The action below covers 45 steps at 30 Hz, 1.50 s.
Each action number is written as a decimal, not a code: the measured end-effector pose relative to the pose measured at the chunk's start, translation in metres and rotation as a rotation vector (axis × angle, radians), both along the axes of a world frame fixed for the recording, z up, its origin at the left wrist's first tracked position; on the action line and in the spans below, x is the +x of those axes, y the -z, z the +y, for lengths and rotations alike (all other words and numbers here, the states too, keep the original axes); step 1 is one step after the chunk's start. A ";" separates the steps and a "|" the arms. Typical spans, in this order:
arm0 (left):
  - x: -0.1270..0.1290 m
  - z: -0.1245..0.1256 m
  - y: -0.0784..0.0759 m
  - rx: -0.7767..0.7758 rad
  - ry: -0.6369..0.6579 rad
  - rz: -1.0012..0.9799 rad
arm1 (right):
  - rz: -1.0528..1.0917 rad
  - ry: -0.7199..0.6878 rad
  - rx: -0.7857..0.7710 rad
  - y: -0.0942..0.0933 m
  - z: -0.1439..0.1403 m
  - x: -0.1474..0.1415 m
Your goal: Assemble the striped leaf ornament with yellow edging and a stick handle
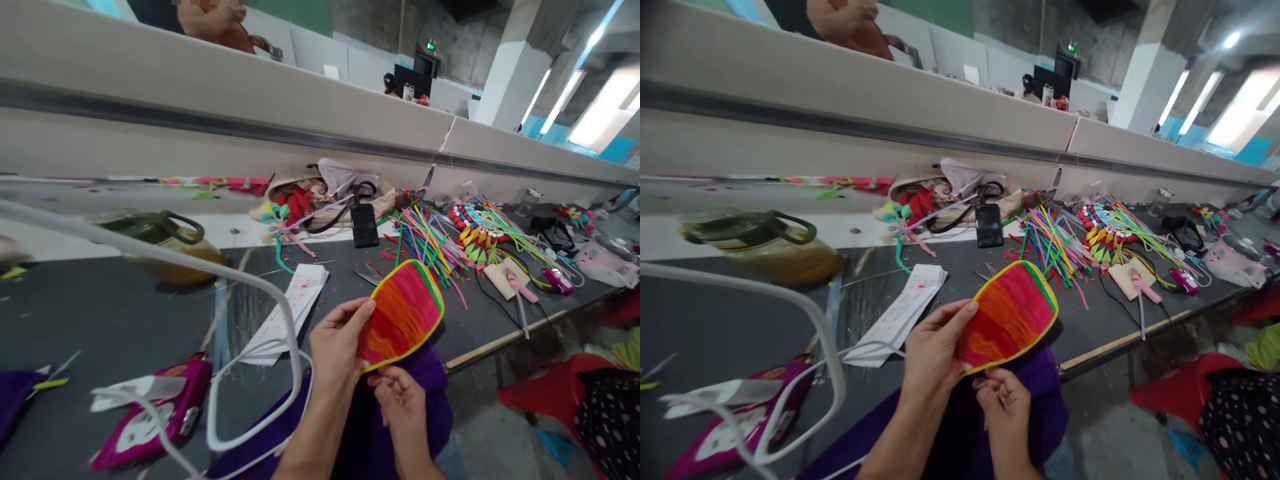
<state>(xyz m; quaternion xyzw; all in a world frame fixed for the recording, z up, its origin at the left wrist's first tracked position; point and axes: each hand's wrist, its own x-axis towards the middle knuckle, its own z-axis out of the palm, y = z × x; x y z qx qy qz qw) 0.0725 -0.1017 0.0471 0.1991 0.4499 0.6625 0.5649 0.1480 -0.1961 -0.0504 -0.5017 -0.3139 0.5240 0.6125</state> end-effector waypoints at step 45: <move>-0.006 0.019 0.030 0.286 0.108 0.411 | -1.269 0.559 0.544 -0.109 0.078 0.186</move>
